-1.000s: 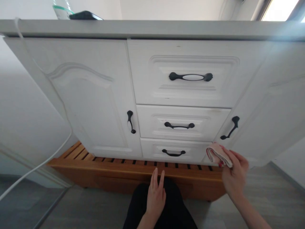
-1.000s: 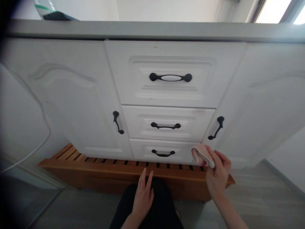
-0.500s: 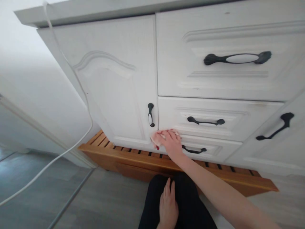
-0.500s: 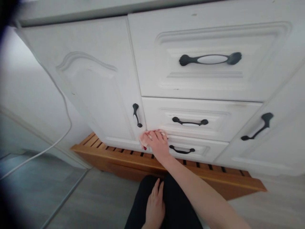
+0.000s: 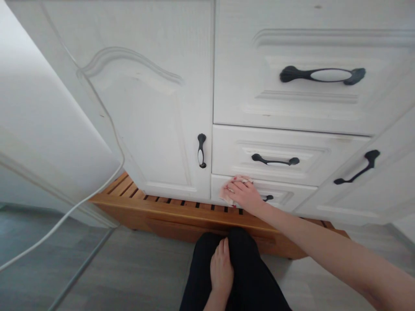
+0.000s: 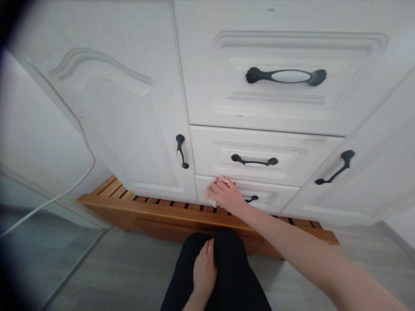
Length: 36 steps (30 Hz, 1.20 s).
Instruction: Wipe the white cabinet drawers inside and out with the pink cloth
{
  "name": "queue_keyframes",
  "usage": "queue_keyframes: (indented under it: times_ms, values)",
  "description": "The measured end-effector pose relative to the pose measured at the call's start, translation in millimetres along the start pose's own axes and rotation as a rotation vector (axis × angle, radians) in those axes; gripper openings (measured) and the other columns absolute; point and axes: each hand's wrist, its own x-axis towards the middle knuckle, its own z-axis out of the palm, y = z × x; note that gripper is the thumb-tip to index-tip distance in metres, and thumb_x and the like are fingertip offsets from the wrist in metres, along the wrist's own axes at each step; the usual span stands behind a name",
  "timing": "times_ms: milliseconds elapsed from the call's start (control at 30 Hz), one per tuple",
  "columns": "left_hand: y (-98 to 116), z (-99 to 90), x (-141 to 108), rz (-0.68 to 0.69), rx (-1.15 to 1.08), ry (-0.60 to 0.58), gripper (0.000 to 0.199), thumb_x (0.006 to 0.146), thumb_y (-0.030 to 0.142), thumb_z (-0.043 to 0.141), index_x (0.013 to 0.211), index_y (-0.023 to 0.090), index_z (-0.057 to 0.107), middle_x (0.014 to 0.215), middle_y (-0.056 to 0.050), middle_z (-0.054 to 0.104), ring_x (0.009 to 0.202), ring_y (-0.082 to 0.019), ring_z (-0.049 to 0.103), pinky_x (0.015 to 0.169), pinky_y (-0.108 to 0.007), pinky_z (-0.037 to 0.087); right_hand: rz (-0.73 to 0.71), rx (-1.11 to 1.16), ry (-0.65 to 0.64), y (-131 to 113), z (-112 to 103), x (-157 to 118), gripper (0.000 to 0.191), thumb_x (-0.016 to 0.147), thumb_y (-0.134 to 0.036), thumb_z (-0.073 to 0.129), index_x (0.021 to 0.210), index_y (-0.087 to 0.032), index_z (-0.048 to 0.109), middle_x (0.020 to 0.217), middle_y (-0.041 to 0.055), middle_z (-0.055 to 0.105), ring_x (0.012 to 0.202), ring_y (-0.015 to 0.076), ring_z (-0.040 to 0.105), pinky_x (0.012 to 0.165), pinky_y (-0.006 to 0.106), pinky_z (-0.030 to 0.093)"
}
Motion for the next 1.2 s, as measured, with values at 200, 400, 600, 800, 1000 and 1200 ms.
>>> queue_keyframes:
  times_ms: [200, 400, 600, 800, 1000, 1200]
  values:
    - [2, 0.2, -2, 0.026, 0.018, 0.006, 0.063, 0.086, -0.004, 0.037, 0.144, 0.019, 0.050, 0.140, -0.007, 0.063, 0.125, -0.018, 0.062, 0.103, -0.031, 0.053, 0.064, -0.103, -0.061, 48, -25, -97, 0.039, 0.095, -0.011, 0.056, 0.128, -0.030, 0.066, 0.115, 0.0013, 0.074, 0.106, 0.0217, 0.056, 0.085, 0.038, 0.036]
    - [4, -6.7, -4, 0.043, 0.057, -0.015, 0.065, 0.087, -0.003, 0.037, 0.146, 0.021, 0.048, 0.138, -0.007, 0.064, 0.120, -0.017, 0.065, 0.100, -0.029, 0.054, 0.245, -0.026, -0.340, 99, -42, -231, 0.066, 0.087, -0.003, 0.048, 0.141, -0.040, 0.057, 0.128, 0.0039, 0.069, 0.114, 0.0276, 0.059, 0.091, 0.044, 0.043]
    - [9, 0.0, -3, -0.001, 0.049, -0.100, 0.069, 0.086, -0.005, 0.032, 0.149, 0.022, 0.044, 0.143, -0.008, 0.062, 0.124, -0.018, 0.062, 0.103, -0.031, 0.052, 0.378, 0.243, -0.397, 68, -43, -291, 0.054, 0.076, -0.004, 0.047, 0.113, -0.031, 0.075, 0.099, 0.0062, 0.074, 0.086, 0.0223, 0.069, 0.073, 0.034, 0.056]
    - [13, -1.9, -2, -0.031, 0.062, -0.136, 0.070, 0.086, -0.006, 0.031, 0.150, 0.021, 0.043, 0.144, -0.008, 0.060, 0.123, -0.017, 0.063, 0.104, -0.030, 0.051, 0.320, 0.179, 0.070, -3, -55, -96, 0.056, 0.089, -0.003, 0.053, 0.134, -0.036, 0.063, 0.128, 0.0032, 0.068, 0.111, 0.0201, 0.063, 0.092, 0.033, 0.048]
    - [3, -4.8, -5, -0.051, 0.062, -0.197, 0.071, 0.087, -0.006, 0.027, 0.153, 0.019, 0.037, 0.149, -0.010, 0.056, 0.129, -0.018, 0.059, 0.108, -0.030, 0.049, 0.164, 0.111, 0.374, -13, 9, 41, 0.042, 0.098, -0.019, 0.058, 0.137, -0.034, 0.059, 0.139, -0.0034, 0.065, 0.124, 0.0172, 0.056, 0.111, 0.034, 0.033]
    - [-2, -1.4, -1, -0.095, 0.100, -0.139, 0.069, 0.087, -0.008, 0.027, 0.151, 0.015, 0.040, 0.146, -0.012, 0.058, 0.123, -0.018, 0.063, 0.105, -0.029, 0.052, -0.124, 0.342, 0.006, -51, 87, -4, 0.044, 0.101, -0.014, 0.045, 0.143, -0.023, 0.052, 0.144, 0.0006, 0.061, 0.133, 0.0120, 0.052, 0.108, 0.027, 0.041]
